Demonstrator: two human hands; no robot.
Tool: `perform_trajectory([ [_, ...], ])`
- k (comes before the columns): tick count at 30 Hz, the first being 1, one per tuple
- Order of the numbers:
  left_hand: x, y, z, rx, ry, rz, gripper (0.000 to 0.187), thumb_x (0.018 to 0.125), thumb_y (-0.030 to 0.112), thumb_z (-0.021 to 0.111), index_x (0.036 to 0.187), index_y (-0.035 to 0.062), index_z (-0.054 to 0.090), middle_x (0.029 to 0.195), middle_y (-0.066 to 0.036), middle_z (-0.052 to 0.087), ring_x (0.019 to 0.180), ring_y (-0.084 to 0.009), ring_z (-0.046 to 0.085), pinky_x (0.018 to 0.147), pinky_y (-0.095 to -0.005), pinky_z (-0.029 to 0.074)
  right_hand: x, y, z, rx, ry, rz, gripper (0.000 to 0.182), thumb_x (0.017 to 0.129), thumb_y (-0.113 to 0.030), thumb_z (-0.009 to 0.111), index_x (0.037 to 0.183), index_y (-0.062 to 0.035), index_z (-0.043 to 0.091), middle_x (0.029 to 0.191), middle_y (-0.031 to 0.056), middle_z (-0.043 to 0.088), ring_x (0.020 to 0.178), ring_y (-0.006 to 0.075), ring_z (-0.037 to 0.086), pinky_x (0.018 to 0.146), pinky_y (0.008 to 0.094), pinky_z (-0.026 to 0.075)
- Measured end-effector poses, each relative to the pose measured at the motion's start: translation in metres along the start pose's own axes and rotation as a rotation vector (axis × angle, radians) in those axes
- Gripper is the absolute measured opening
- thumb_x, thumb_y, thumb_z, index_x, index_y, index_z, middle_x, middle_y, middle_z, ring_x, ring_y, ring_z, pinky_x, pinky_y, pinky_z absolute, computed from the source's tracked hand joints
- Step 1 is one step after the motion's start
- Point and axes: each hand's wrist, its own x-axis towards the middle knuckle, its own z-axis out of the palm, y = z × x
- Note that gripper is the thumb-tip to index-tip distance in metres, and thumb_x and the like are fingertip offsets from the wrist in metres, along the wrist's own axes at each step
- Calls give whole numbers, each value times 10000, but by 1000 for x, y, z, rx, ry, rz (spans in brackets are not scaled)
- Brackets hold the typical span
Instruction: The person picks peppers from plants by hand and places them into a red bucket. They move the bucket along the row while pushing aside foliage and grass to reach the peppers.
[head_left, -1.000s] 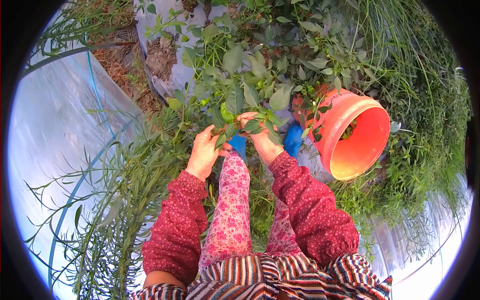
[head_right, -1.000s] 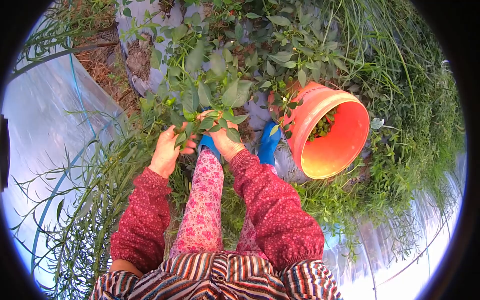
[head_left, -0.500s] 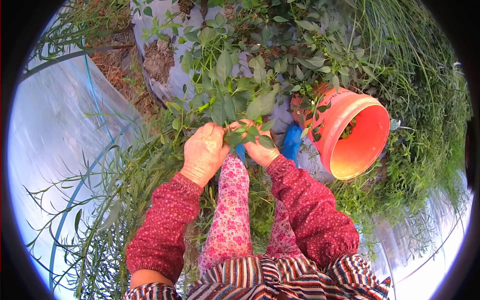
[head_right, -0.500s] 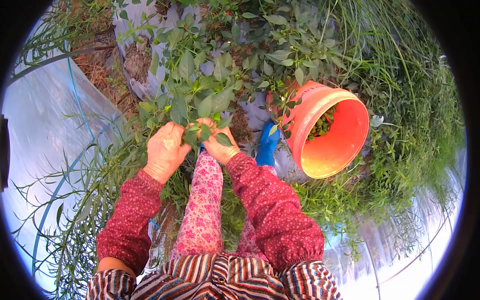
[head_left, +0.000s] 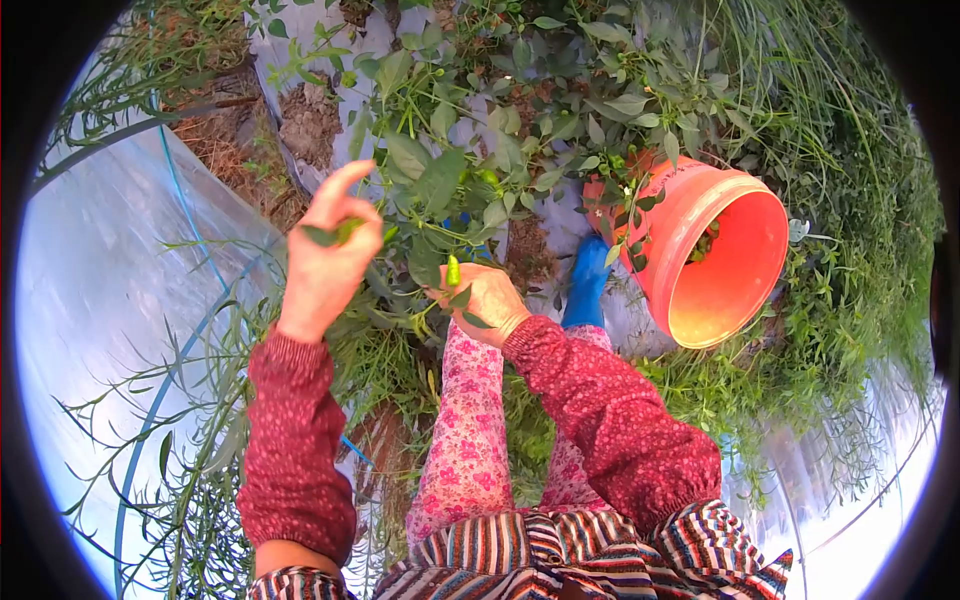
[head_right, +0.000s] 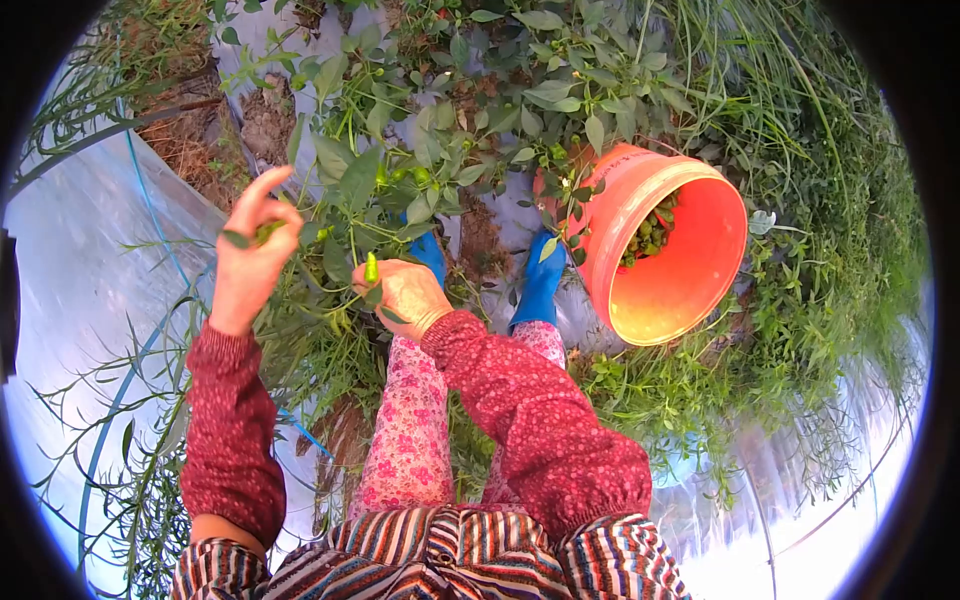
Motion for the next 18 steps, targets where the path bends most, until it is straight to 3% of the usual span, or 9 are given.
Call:
perform_trajectory([
  [3, 35, -2, 42, 668, -359, 303, 667, 699, 16, 556, 1335, 118, 383, 797, -108, 617, 700, -246, 593, 636, -367, 466, 8, -6, 13, -245, -165, -36, 142, 588, -104, 641, 727, -84, 621, 773, 78, 601, 811, 274, 603, 712, 377, 495],
  [5, 51, -7, 67, 988, -583, 246, 671, 679, 64, 591, 1318, 131, 397, 786, -150, 628, 761, -345, 607, 649, -450, 458, 13, -13, 19, -291, -245, 32, 71, 624, -157, 608, 648, -90, 615, 705, 89, 599, 774, 279, 602, 705, 379, 494],
  [6, 54, -11, 73, 1042, -654, 260, 487, 684, 81, 604, 1165, 94, 526, 751, -132, 629, 746, -327, 615, 647, -437, 469, 14, -15, 21, -287, -279, 75, 78, 635, -161, 598, 643, -85, 615, 688, 90, 599, 764, 282, 600, 706, 385, 492],
  [8, 52, -38, 78, 1201, -647, 301, 240, 677, 108, 617, 913, 63, 608, 704, -127, 622, 719, -318, 623, 634, -432, 480, 17, -16, 19, -290, -324, 24, 103, 652, -152, 585, 713, -78, 623, 746, 94, 611, 777, 284, 600, 715, 391, 489],
  [10, 36, -52, 67, 1136, -520, 398, 100, 676, 124, 608, 751, 58, 608, 670, -128, 613, 695, -312, 628, 619, -423, 488, 15, -14, 23, -284, -360, -26, 148, 670, -142, 571, 784, -71, 632, 804, 97, 622, 791, 286, 601, 724, 397, 487],
  [12, 21, -62, 49, 1094, -500, 390, 79, 707, 113, 565, 745, 51, 594, 710, -124, 613, 717, -301, 630, 628, -402, 497, 3, -9, 31, -63, -90, -69, 310, 695, -127, 554, 997, -77, 599, 947, 101, 615, 837, 286, 602, 740, 402, 483],
  [13, 13, -71, 41, 1085, -488, 376, 78, 708, 109, 566, 756, 51, 586, 723, -123, 604, 717, -302, 626, 625, -403, 495, -3, -8, 34, -65, -139, -46, 416, 729, -97, 524, 1144, -85, 522, 1104, 108, 580, 913, 281, 597, 766, 394, 481],
  [16, 0, -96, 20, 1090, -471, 339, 80, 719, 93, 568, 787, 55, 552, 734, -118, 582, 705, -301, 615, 613, -405, 489, -20, -15, 21, 112, -138, 146, 339, 758, -78, 501, 1092, -68, 558, 1108, 116, 597, 935, 288, 602, 785, 399, 484],
  [18, -3, -103, 15, 1039, -335, 352, 125, 755, 106, 600, 830, 54, 515, 732, -119, 573, 678, -315, 595, 595, -419, 471, -27, 4, -2, 142, -127, 365, 242, 796, -81, 526, 1025, -91, 602, 917, 132, 655, 841, 323, 628, 748, 404, 504],
])
